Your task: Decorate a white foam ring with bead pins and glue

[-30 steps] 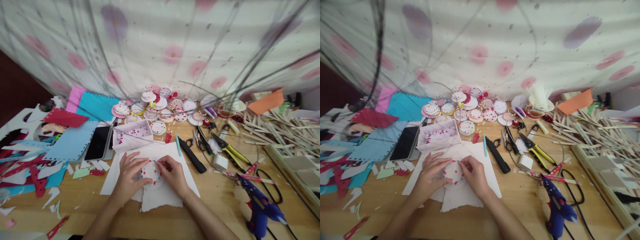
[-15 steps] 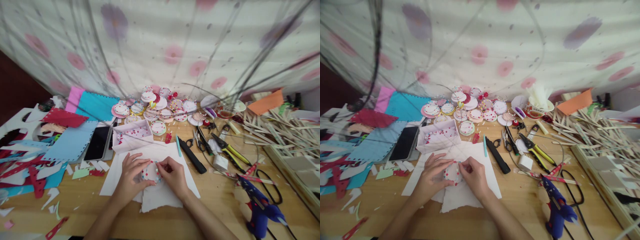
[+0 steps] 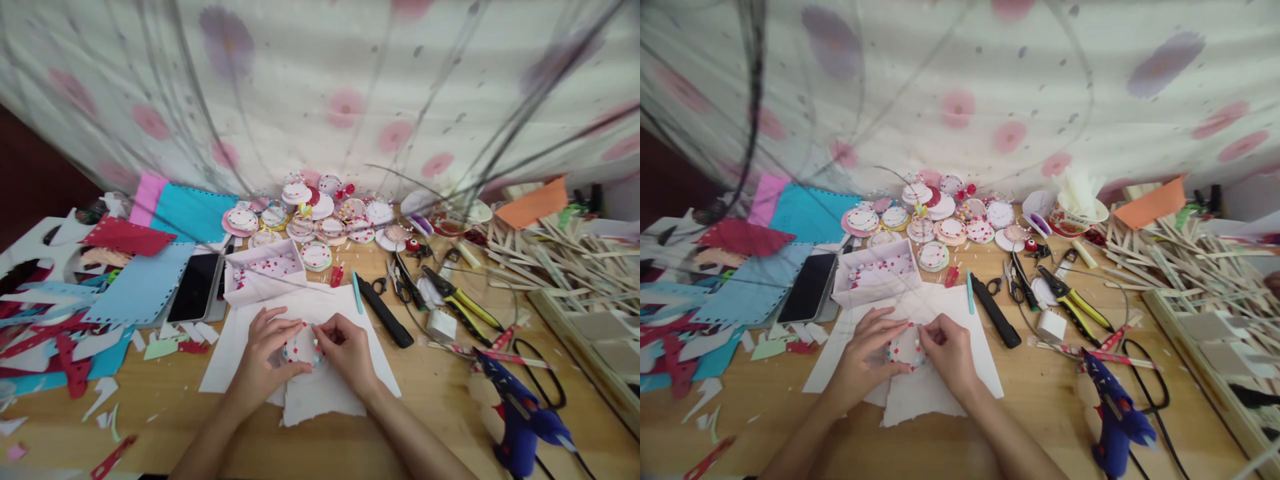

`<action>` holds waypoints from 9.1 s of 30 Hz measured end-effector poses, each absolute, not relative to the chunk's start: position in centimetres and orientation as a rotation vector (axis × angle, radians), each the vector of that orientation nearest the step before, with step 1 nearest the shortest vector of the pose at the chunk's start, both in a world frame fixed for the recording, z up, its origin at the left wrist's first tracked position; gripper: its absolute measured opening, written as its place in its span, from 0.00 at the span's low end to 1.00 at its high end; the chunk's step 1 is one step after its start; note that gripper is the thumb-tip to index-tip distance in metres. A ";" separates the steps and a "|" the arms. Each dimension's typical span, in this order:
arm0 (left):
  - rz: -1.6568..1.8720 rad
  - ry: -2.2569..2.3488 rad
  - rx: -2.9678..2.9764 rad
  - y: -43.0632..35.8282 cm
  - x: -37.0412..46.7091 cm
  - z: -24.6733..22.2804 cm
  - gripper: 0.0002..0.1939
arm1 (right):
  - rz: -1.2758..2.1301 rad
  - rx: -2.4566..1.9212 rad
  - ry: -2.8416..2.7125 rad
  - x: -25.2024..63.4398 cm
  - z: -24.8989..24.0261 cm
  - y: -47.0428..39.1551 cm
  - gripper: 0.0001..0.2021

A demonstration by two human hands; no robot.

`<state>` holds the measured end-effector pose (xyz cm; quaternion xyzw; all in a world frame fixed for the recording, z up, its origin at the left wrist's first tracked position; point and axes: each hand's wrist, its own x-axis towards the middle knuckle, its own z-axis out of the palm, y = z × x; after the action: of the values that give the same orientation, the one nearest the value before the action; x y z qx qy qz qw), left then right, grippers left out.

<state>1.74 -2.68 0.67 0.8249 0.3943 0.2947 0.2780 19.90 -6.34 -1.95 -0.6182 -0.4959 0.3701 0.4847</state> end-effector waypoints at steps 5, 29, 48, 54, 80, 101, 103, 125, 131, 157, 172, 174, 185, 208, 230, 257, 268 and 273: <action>0.790 1.096 2.160 -2.5 1.8 0.6 0.26 | 0.941 -1.480 -1.231 19.9 -2.1 -6.3 0.12; 0.881 1.111 2.235 -2.3 2.0 0.0 0.26 | 0.658 -1.353 -1.521 20.9 0.2 -6.3 0.02; 0.810 1.098 2.276 -2.0 1.8 0.0 0.25 | 0.822 -1.348 -1.387 20.6 -0.4 -6.2 0.04; 0.718 1.058 2.137 -2.3 0.3 0.9 0.34 | 0.894 -1.315 -1.238 21.0 -0.5 -6.1 0.05; 1.002 1.064 0.899 -4.2 2.3 3.1 0.23 | 1.257 -1.246 -0.968 20.6 0.1 -6.3 0.10; 0.613 0.620 -0.024 -2.8 2.4 4.3 0.24 | 0.991 -1.038 -1.315 21.4 0.6 -7.1 0.14; 0.592 0.595 -0.041 -2.7 2.2 4.2 0.27 | 0.940 -1.003 -1.384 21.4 0.7 -7.1 0.16; 0.525 0.677 0.034 -2.0 3.4 4.5 0.19 | 0.833 -1.079 -1.563 21.7 1.2 -6.3 0.15; 0.499 0.666 0.068 -2.0 3.4 4.7 0.20 | 0.852 -1.068 -1.527 21.9 0.6 -6.3 0.14; 0.614 1.000 1.147 7.6 18.1 4.9 0.16 | 0.054 -0.816 -1.883 18.5 -0.7 -8.6 0.11; 0.681 1.100 1.901 11.2 22.2 2.7 0.11 | 0.076 -0.984 -1.770 18.3 -1.0 -7.9 0.10; 0.720 1.070 1.949 10.9 21.2 3.1 0.13 | 0.092 -0.996 -1.796 18.3 -1.1 -7.9 0.09; 0.584 1.019 2.165 -1.8 3.7 4.5 0.15 | 0.176 -1.343 -1.552 23.4 1.5 -7.5 0.11; 0.665 1.304 2.381 -9.8 -5.2 -1.9 0.25 | 0.154 -1.698 -1.742 18.6 -3.4 -12.0 0.16; 0.631 1.361 2.498 -7.7 -3.7 -1.0 0.12 | 0.401 -1.439 -1.775 16.9 -2.7 -13.7 0.20; 0.655 1.641 1.741 -7.0 -7.9 -0.3 0.20 | 0.340 -1.530 -1.753 19.4 -2.2 -12.9 0.18; 0.541 1.679 2.296 -5.7 -8.8 -3.1 0.22 | 0.220 -1.899 -1.677 23.1 -3.1 -11.2 0.18; 0.544 1.709 2.202 -4.6 -10.6 -3.5 0.22 | 0.263 -1.902 -1.693 23.6 -3.0 -10.4 0.19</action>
<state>-10.62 -4.63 -3.50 0.7665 0.5950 0.1895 0.1503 23.56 -10.45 -3.02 -0.7118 -0.6336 0.0985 0.2867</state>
